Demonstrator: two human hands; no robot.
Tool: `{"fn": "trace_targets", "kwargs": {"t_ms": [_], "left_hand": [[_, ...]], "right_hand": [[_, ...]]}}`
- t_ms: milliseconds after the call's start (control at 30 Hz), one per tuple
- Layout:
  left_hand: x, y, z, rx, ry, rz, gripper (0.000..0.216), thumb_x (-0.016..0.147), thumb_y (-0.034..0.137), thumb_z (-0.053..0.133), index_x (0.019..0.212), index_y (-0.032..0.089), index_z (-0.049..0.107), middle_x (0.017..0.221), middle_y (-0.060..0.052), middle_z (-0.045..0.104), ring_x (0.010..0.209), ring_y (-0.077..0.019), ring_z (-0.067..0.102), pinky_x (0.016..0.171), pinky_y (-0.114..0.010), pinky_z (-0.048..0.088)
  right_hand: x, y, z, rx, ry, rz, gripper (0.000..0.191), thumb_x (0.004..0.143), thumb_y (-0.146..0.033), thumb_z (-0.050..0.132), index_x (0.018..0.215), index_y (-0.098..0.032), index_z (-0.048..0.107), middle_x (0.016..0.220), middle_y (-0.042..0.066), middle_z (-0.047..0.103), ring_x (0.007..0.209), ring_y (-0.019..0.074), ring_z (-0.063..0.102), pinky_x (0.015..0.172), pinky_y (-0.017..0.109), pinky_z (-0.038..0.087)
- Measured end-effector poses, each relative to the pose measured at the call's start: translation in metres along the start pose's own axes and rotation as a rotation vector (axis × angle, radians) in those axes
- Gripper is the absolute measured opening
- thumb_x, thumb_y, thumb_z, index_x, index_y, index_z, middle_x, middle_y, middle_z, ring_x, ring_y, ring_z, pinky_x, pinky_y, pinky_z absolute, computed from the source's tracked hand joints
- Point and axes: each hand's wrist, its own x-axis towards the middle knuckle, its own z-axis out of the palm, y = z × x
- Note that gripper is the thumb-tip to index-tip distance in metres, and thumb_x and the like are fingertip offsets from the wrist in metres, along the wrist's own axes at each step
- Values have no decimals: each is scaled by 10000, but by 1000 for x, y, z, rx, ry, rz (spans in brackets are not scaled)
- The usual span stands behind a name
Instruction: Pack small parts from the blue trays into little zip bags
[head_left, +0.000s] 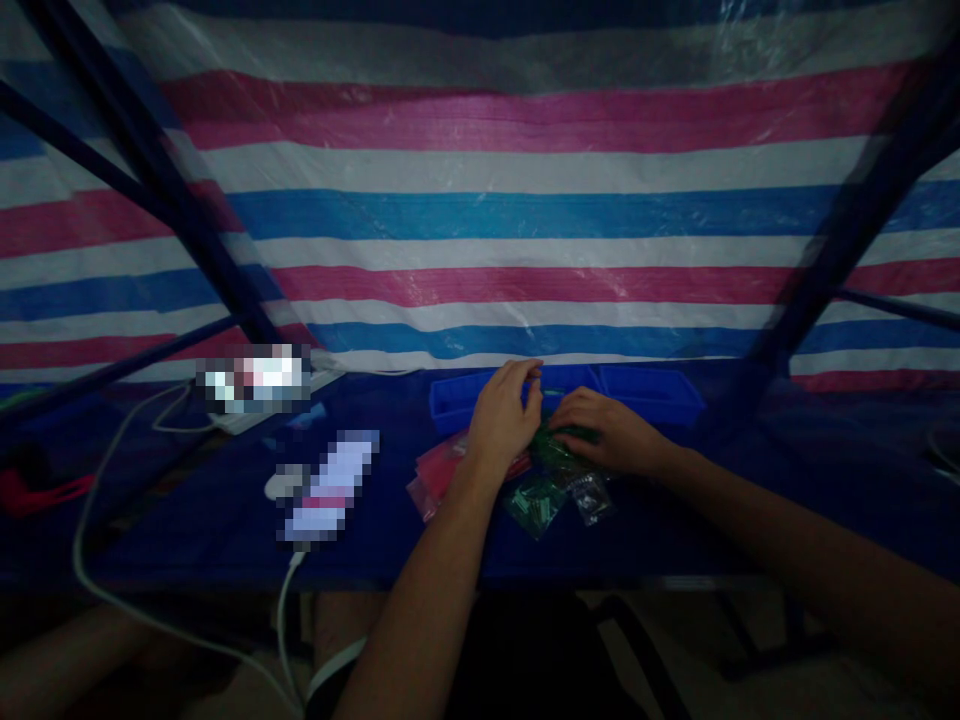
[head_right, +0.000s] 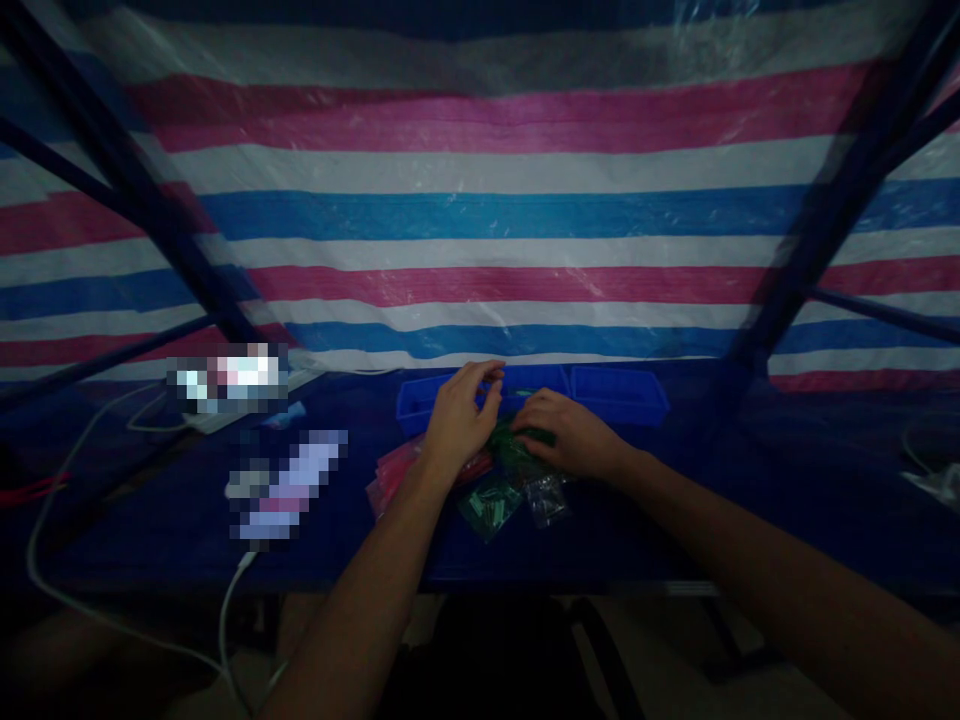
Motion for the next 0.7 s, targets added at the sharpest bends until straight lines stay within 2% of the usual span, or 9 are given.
{"fn": "trace_targets", "kwargs": {"t_ms": [100, 300, 500, 600, 700], "left_hand": [[0, 2, 1, -6, -45, 25, 296, 977, 138, 540, 1258, 187, 621, 1141, -87, 709, 1084, -219, 670, 1023, -398, 537], [-1, 1, 4, 10, -87, 70, 265, 1001, 167, 517, 1240, 193, 631, 1208, -84, 708, 1158, -215, 654, 1073, -405, 512], [-1, 2, 3, -7, -147, 63, 276, 998, 180, 527, 1251, 193, 638, 1237, -86, 720, 1173, -228, 664, 1081, -427, 514], [-2, 5, 2, -28, -188, 28, 379, 967, 171, 569, 1342, 223, 590, 1239, -66, 730, 1155, -241, 681, 1067, -446, 527], [-4, 9, 2, -62, -227, 32, 576, 924, 196, 649, 1470, 262, 481, 1313, -64, 703, 1213, -263, 666, 1089, -464, 516]], "right_hand": [[-2, 6, 2, -12, 38, 26, 213, 948, -201, 650, 1143, -248, 724, 1099, 71, 759, 1089, 261, 648, 961, 463, 547], [-4, 8, -1, 10, 107, 80, 165, 969, -245, 654, 1088, -269, 766, 1058, 45, 789, 1026, 234, 701, 931, 422, 571], [-5, 12, 1, 79, 336, 279, 127, 905, -347, 743, 1005, -305, 807, 1036, 27, 789, 991, 237, 732, 942, 424, 582], [-5, 14, 1, 158, 445, 367, 148, 879, -386, 765, 990, -301, 815, 1025, 30, 781, 989, 243, 729, 964, 433, 572], [-4, 14, 1, 271, 514, 406, 153, 859, -404, 781, 962, -295, 816, 1013, 29, 780, 999, 250, 726, 969, 438, 565]]}}
